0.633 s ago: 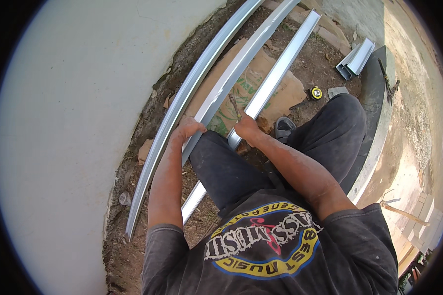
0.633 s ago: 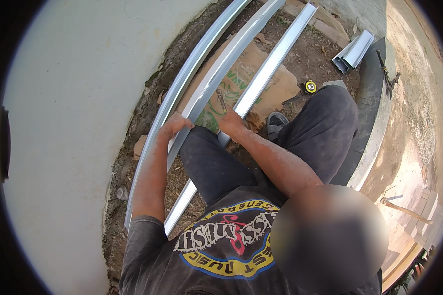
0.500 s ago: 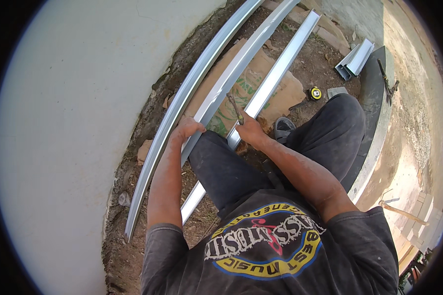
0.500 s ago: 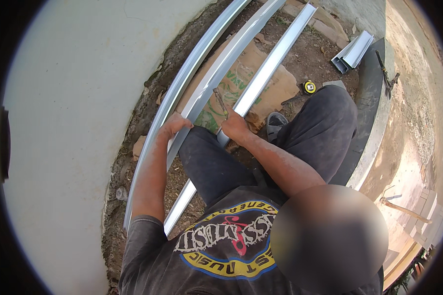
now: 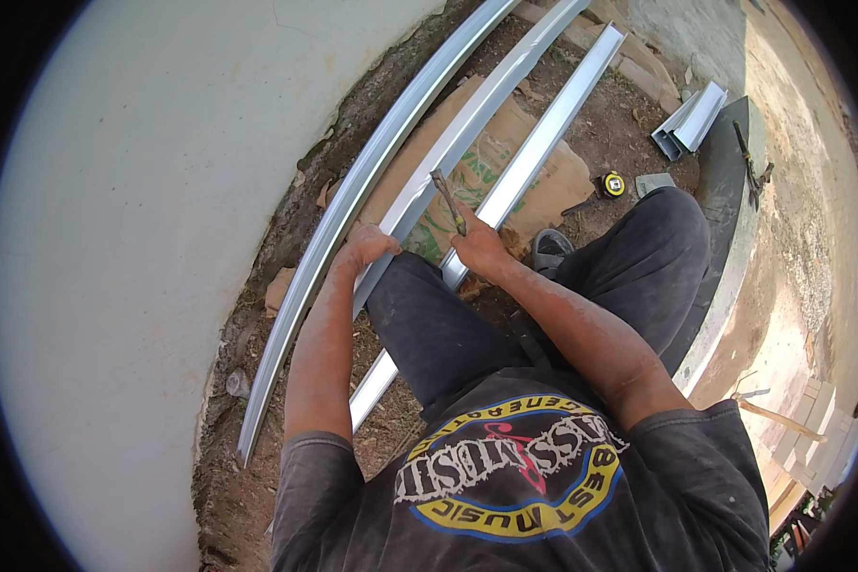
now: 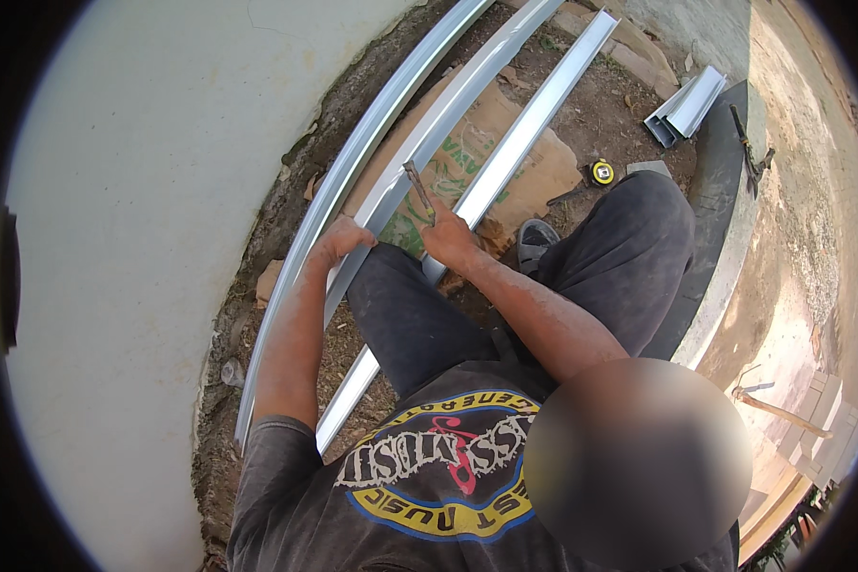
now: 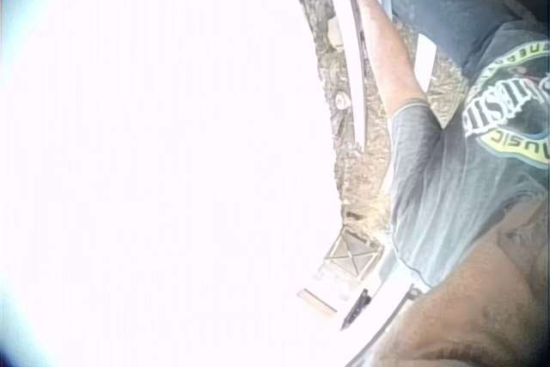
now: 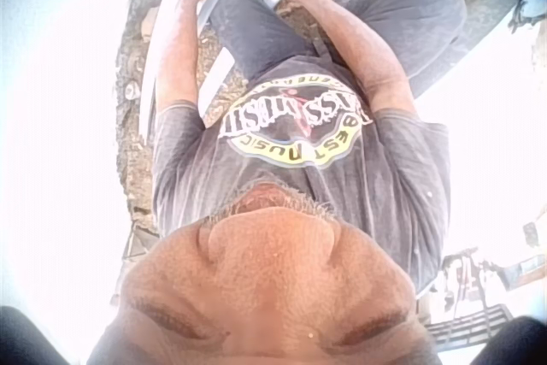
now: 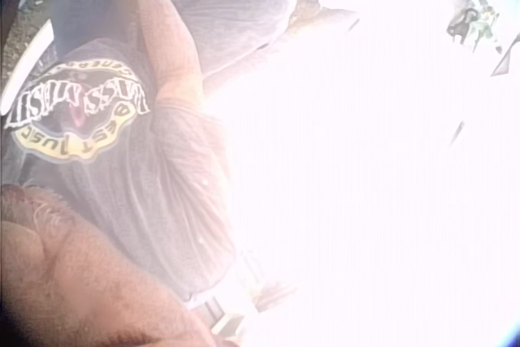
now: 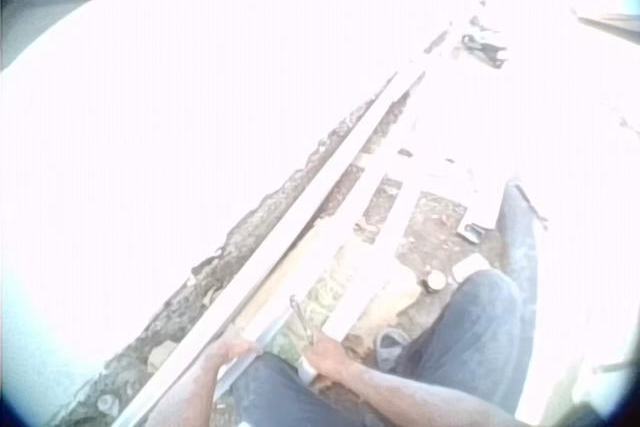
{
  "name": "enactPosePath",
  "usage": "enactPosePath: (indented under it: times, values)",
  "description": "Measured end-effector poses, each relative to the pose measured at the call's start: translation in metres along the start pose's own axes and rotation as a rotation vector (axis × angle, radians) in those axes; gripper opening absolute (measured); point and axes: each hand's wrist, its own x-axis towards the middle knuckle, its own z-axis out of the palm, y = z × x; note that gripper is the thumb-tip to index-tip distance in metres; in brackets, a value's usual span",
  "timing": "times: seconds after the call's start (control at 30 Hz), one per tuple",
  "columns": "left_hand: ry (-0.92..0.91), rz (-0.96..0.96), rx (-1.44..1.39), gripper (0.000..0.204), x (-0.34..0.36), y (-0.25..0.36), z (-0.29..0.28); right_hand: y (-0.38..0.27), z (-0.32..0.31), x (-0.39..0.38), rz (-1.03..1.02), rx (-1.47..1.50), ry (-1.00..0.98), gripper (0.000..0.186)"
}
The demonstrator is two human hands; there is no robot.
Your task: Measure and mark aluminum profiles for cutting.
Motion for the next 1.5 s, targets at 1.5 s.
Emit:
enactPosePath:
  times: [1.5]
  values:
    - [0.046, 0.021, 0.045, 0.033, 0.001, -0.003, 0.003, 0.039, 0.033, 0.037, 0.200, 0.146, -0.051, 0.051]
